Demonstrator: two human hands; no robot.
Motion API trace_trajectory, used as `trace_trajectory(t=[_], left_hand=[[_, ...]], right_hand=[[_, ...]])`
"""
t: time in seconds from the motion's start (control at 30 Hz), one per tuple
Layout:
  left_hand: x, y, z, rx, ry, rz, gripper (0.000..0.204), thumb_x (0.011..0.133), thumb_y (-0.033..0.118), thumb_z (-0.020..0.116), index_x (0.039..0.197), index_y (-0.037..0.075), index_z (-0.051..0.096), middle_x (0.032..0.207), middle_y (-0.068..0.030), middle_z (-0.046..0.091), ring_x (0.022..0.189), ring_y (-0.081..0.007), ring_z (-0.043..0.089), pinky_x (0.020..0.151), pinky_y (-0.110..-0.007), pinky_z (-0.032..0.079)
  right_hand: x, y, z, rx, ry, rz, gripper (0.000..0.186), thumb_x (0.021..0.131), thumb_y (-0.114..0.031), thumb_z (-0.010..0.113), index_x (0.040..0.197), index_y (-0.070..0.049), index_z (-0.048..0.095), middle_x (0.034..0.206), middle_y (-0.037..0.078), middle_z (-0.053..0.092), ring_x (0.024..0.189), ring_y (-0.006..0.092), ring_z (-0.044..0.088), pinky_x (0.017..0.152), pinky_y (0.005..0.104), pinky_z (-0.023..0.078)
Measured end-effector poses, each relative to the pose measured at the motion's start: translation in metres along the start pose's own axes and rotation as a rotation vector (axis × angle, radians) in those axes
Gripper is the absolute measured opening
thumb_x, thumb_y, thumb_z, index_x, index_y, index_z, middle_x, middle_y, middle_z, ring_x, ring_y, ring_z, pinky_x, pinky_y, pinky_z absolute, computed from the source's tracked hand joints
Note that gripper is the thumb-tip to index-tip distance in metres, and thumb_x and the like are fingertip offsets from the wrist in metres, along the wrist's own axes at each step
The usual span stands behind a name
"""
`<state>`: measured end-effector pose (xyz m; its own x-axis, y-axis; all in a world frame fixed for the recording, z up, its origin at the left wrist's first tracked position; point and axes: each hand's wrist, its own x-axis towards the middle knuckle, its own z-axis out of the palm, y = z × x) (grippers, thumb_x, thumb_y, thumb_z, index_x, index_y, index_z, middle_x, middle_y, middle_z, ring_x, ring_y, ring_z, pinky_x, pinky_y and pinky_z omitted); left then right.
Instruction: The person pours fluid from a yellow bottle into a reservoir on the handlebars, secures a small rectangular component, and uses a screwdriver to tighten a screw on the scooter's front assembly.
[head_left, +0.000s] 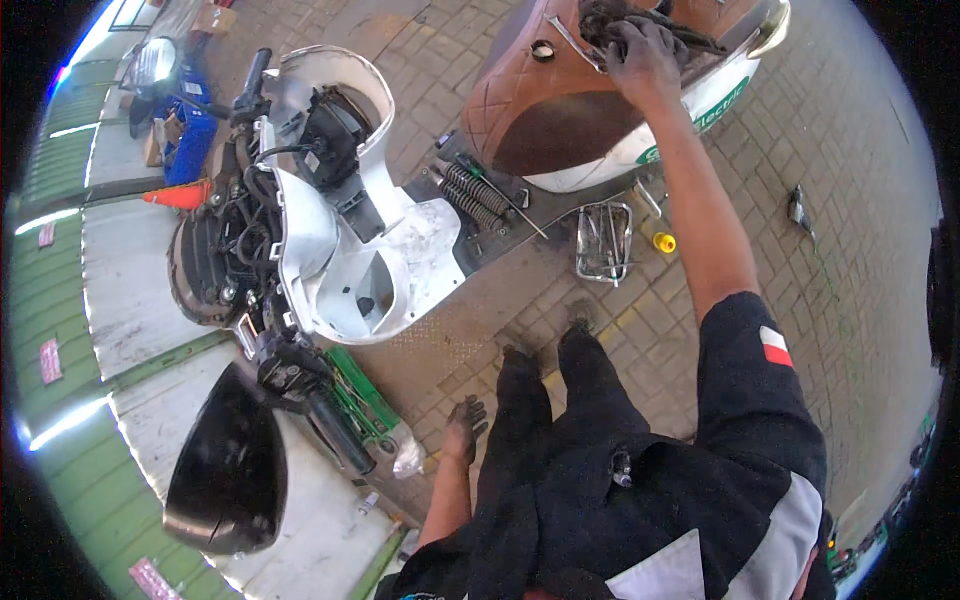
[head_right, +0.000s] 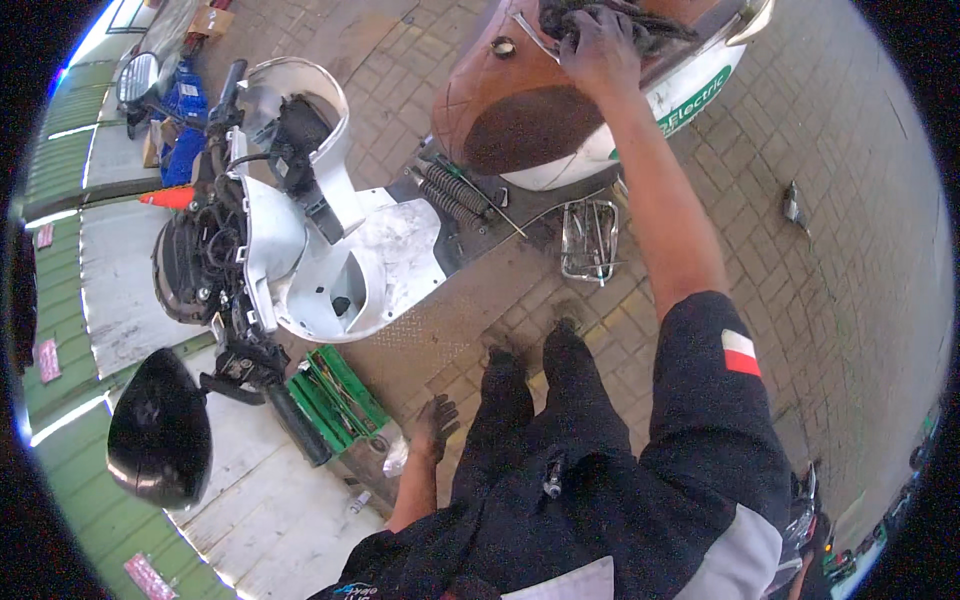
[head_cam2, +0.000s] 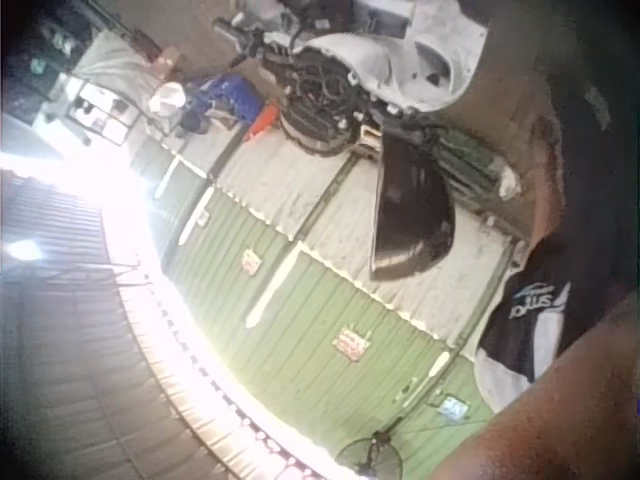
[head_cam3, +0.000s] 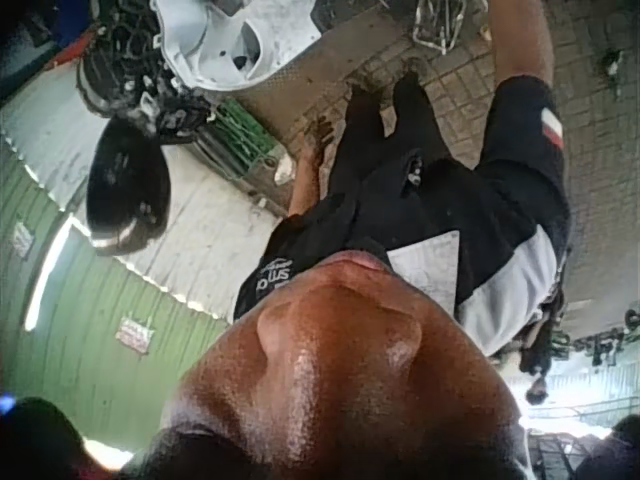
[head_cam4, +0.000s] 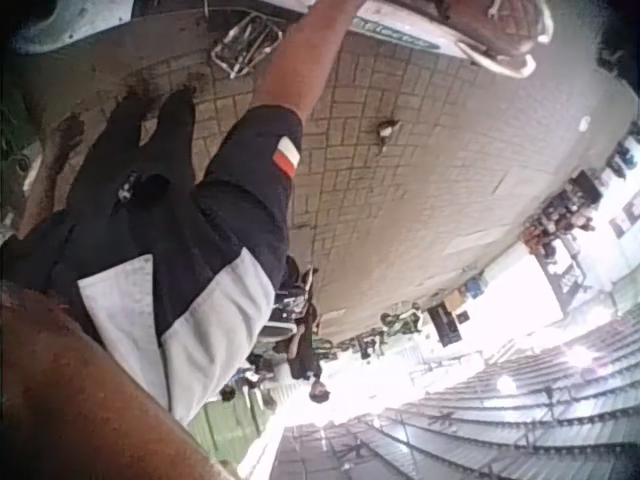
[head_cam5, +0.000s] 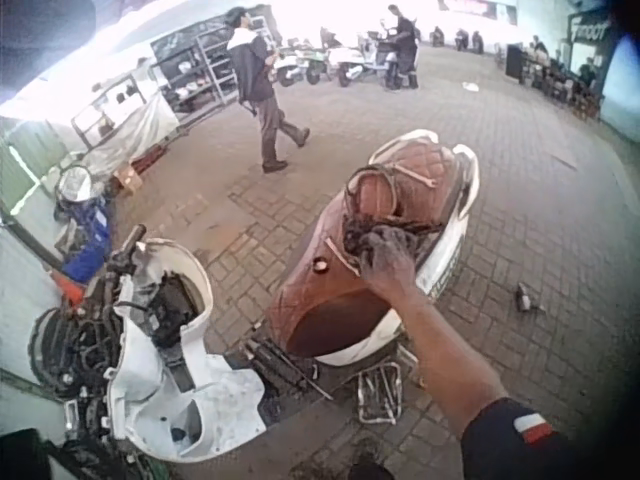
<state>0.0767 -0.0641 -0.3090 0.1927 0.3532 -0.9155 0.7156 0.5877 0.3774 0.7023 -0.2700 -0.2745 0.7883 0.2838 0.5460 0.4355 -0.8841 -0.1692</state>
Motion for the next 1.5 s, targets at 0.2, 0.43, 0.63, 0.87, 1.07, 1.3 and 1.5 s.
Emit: trace_trajectory(t=[0.2, 0.43, 0.63, 0.87, 1.07, 1.3, 1.5], left_hand=[[0.001, -0.012, -0.017, 0.114, 0.075, 0.015, 0.051, 0.100, 0.040, 0.054, 0.136, 0.003, 0.052, 0.125, -0.0139, 0.061, 0.113, -0.0261, 0.059, 0.094, -0.040, 0.048], [0.029, -0.027, -0.015, 0.369, 0.012, -0.025, 0.052, 0.099, 0.041, 0.056, 0.133, 0.002, 0.054, 0.123, -0.0132, 0.061, 0.113, -0.0236, 0.060, 0.093, -0.038, 0.049], [0.031, -0.083, -0.050, 0.458, 0.102, -0.056, 0.050, 0.098, 0.040, 0.059, 0.130, 0.002, 0.057, 0.116, -0.0110, 0.064, 0.109, -0.0201, 0.061, 0.089, -0.034, 0.050], [0.032, -0.089, -0.060, 0.466, 0.141, -0.094, 0.051, 0.099, 0.041, 0.059, 0.131, 0.001, 0.057, 0.118, -0.0109, 0.064, 0.109, -0.0208, 0.062, 0.087, -0.035, 0.051], [0.046, -0.088, -0.059, 0.488, 0.067, -0.029, 0.052, 0.099, 0.041, 0.058, 0.132, 0.001, 0.056, 0.119, -0.0113, 0.063, 0.106, -0.0194, 0.061, 0.087, -0.034, 0.051], [0.043, -0.008, 0.019, 0.358, -0.107, 0.135, 0.046, 0.101, 0.032, 0.055, 0.132, -0.002, 0.053, 0.122, -0.0153, 0.062, 0.109, -0.0267, 0.063, 0.095, -0.039, 0.050], [-0.004, 0.063, 0.106, 0.015, -0.264, 0.195, 0.044, 0.101, 0.026, 0.056, 0.132, -0.005, 0.053, 0.122, -0.0162, 0.063, 0.108, -0.0269, 0.063, 0.093, -0.038, 0.051]], right_hand=[[-0.138, -0.093, 0.010, 0.741, -0.003, 0.347, 0.016, 0.090, -0.016, 0.060, 0.099, -0.003, 0.063, 0.098, 0.020, 0.061, 0.095, 0.0418, 0.058, 0.086, 0.0518, 0.045], [-0.380, -0.138, 0.229, 0.503, -0.732, 0.685, 0.043, 0.091, -0.042, 0.058, 0.109, -0.004, 0.067, 0.108, 0.022, 0.068, 0.103, 0.0409, 0.065, 0.090, 0.0469, 0.052], [-0.332, -0.213, 0.316, 0.427, -1.065, 0.893, 0.061, 0.090, -0.056, 0.055, 0.118, -0.002, 0.062, 0.112, 0.027, 0.066, 0.105, 0.0388, 0.066, 0.090, 0.0488, 0.052], [-0.372, -0.226, 0.381, 0.137, -0.373, 1.001, 0.052, 0.089, -0.045, 0.062, 0.124, -0.007, 0.055, 0.096, 0.024, 0.069, 0.092, 0.0403, 0.067, 0.083, 0.0508, 0.054], [-0.362, -0.199, 0.349, 0.435, -0.486, 0.965, 0.048, 0.087, -0.042, 0.066, 0.121, -0.008, 0.061, 0.105, 0.023, 0.068, 0.100, 0.0406, 0.065, 0.086, 0.0498, 0.051], [-0.351, -0.153, 0.149, 1.079, -0.733, 0.878, 0.051, 0.081, -0.036, 0.078, 0.117, -0.003, 0.064, 0.109, 0.017, 0.069, 0.101, 0.0283, 0.066, 0.087, 0.0419, 0.051], [-0.357, -0.160, -0.098, 1.531, -1.081, 0.948, 0.048, 0.077, -0.022, 0.085, 0.117, -0.005, 0.065, 0.116, 0.009, 0.068, 0.103, 0.0201, 0.064, 0.091, 0.0361, 0.051]])
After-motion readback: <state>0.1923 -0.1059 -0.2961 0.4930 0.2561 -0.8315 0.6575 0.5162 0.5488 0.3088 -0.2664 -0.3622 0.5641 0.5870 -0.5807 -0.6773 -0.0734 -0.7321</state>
